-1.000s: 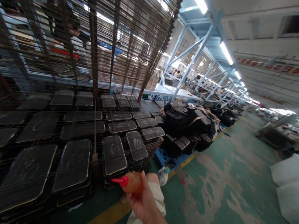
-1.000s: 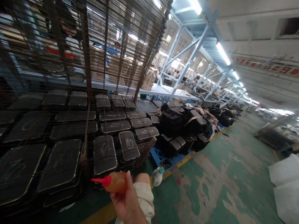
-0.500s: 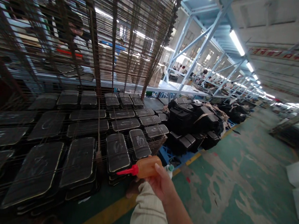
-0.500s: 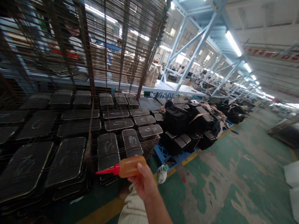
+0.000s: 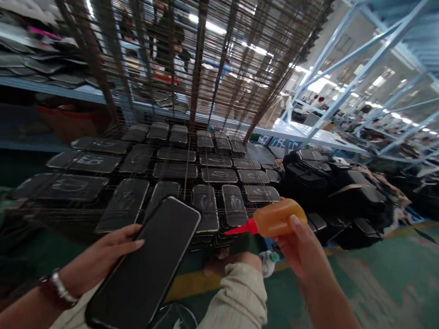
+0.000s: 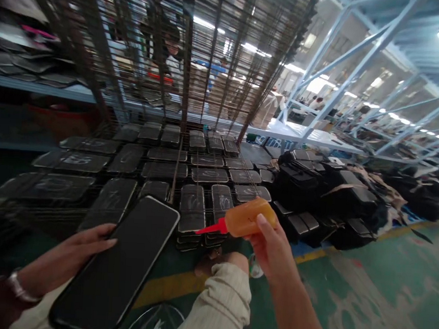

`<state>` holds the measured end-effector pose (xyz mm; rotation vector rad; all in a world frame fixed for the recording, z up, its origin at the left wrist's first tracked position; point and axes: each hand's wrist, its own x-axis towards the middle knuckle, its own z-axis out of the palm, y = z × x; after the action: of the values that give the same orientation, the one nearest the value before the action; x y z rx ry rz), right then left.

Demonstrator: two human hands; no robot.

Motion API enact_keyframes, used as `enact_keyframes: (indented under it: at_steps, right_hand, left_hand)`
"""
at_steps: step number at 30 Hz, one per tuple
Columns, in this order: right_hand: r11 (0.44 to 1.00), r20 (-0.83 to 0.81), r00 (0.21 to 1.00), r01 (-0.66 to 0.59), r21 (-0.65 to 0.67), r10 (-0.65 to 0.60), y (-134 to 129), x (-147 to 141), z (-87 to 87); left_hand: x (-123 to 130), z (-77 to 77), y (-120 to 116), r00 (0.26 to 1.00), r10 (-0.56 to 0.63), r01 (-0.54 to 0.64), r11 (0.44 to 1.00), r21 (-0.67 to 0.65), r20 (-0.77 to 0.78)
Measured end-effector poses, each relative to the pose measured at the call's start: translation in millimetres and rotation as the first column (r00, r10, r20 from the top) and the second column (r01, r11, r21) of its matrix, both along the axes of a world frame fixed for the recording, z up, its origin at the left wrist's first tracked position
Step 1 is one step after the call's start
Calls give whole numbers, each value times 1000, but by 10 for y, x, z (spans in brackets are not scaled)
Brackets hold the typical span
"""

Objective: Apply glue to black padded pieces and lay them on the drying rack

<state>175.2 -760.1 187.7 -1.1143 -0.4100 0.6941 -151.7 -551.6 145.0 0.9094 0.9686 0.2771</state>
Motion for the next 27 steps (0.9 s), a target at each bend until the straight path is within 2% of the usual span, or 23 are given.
enact_keyframes:
  at_steps: [3, 6, 11, 16, 19, 24, 27]
  right_hand:
    - [999, 26, 999, -27, -30, 27, 60, -3, 44]
    - [996, 25, 997, -71, -45, 72, 137, 1, 42]
    - [991, -27, 992, -126, -47, 125, 300, -38, 9]
    - [983, -208, 961, -184, 10, 182, 456, -143, -39]
    - [977, -265, 941, -204, 55, 212, 553, -254, -69]
    - [991, -334, 933, -131, 24, 132, 706, -411, -70]
    - [989, -341, 928, -147, 29, 148, 768, -401, -49]
  left_hand:
    - [94, -108, 25, 971, -177, 188, 981, -53, 164]
    - [117, -146, 7, 934, -262, 281, 959, -45, 243]
    - [31, -124, 23, 926, -320, 333, 942, -35, 202]
    - [-94, -136, 94, 903, -381, 399, 915, -56, 199]
    - [-155, -151, 121, 885, -428, 445, 893, -63, 183]
    - [-217, -110, 148, 903, -411, 419, 907, -45, 126]
    - [-261, -47, 173, 906, -416, 419, 908, -22, 76]
